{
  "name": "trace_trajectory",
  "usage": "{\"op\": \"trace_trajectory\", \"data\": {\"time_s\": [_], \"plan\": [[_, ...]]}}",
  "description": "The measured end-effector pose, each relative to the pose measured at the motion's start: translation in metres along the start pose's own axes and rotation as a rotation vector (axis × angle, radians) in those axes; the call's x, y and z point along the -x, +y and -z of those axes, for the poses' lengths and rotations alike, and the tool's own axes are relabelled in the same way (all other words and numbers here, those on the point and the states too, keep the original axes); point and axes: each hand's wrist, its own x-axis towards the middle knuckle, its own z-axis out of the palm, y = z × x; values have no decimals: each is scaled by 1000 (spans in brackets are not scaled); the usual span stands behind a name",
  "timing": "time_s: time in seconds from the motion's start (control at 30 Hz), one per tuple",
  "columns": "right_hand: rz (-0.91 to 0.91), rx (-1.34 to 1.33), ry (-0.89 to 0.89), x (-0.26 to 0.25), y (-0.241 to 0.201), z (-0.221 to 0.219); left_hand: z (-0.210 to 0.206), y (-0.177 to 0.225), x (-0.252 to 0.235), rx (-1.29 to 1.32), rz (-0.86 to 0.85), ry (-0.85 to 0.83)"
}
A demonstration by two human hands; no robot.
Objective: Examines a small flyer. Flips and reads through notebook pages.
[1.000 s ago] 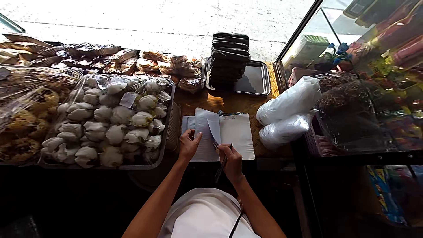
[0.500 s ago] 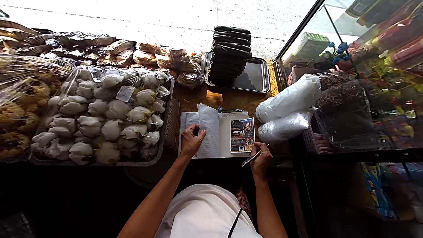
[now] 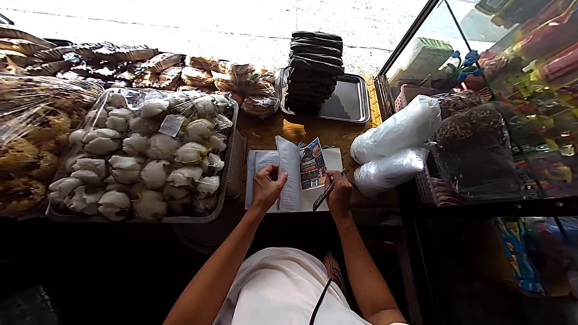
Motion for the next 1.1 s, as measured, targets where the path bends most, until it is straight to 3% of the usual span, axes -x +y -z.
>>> {"op": "trace_trajectory", "data": {"time_s": [0.27,0.5,0.57,0.67,0.77,0.83,0.97,1.1], "plan": [[4,-30,97,47,10,8,0,-13,-6,64,1,17],[-29,-67,125,53,6,1,-5,-9,-6,60,-41,-10],[-41,-81,129,53,5,1,-5,0,0,114,-39,-72],[-58,-80,101,54,7,2,-10,3,4,233,-86,-313],[-116,-84,62,55,20,9,-27,-25,-3,-50,-311,-446],[-181,-111,172,52,32,24,-34,-43,-3,-379,-415,-505],[-254,-90,411,42,50,67,-39,-47,6,-664,-398,-651],[-204,-68,437,38,51,84,-46,-50,10,-727,-405,-705]]}}
